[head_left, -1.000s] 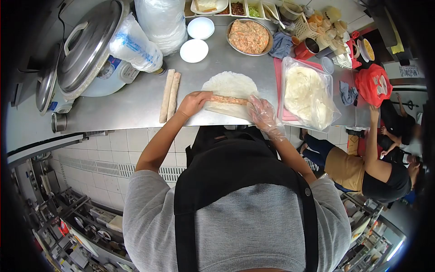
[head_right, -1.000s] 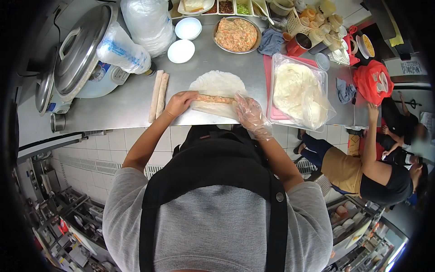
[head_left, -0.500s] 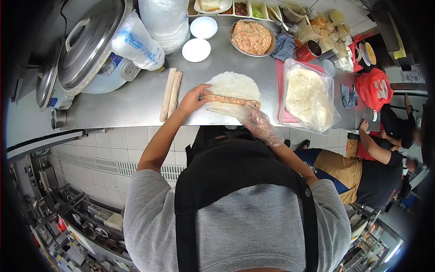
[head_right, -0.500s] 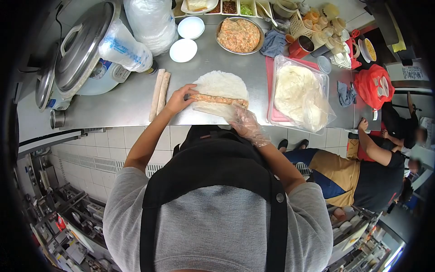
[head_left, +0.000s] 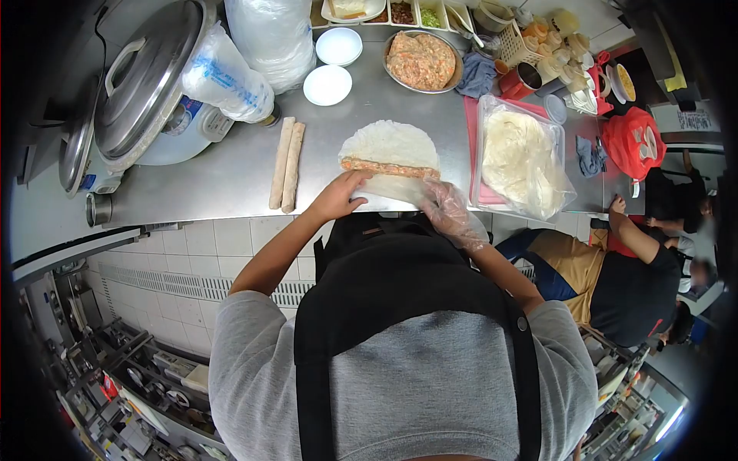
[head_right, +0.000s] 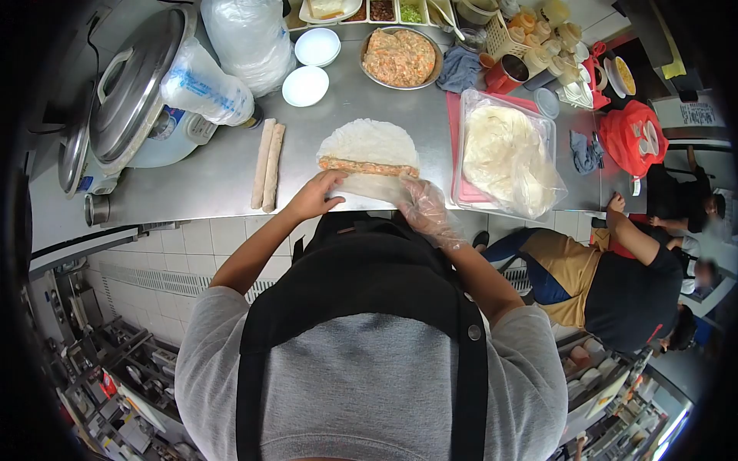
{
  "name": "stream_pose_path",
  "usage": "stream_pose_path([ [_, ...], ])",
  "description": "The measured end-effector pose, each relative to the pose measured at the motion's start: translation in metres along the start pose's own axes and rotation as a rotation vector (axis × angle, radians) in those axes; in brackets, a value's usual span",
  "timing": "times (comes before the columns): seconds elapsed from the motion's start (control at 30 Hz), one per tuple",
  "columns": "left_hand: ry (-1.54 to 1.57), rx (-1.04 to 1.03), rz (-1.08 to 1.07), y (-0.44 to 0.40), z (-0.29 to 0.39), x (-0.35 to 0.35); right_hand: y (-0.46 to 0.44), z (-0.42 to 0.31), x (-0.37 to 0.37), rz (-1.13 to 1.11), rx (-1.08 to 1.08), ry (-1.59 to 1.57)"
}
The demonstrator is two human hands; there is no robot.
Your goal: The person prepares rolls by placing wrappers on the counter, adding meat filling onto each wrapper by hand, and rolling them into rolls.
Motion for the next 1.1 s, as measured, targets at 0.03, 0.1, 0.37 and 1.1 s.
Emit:
stream_pose_path([
  [0.03, 0.103, 0.160, -0.052, -0.001, 0.003, 0.002, -0.004, 0.001, -0.004, 0.040, 0.005, 0.085],
  [0.1, 0.088, 0.219, -0.099, -0.005, 0.004, 0.004, -0.019, 0.000, -0.004, 0.080, 0.009, 0.170],
  [0.37, -0.036, -0.039, -0.017, -0.007, -0.004, -0.004, -0.043, 0.004, 0.007, -0.150, 0.166, 0.337],
  [1.1, 0.041, -0.081, -0.156, -0.021, 0.002, -0.020, -0.013, -0.012, 0.000, 0.028, 0.233, 0.219],
])
Point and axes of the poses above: each hand's wrist, its own y-axis away from the middle knuckle, its own x-axis out of the back of the hand, z = x × y, the point moved 1 cm from there along -y, towards the middle knuckle, and after that the axes turned 9 degrees about z, right-handed, at the moved point
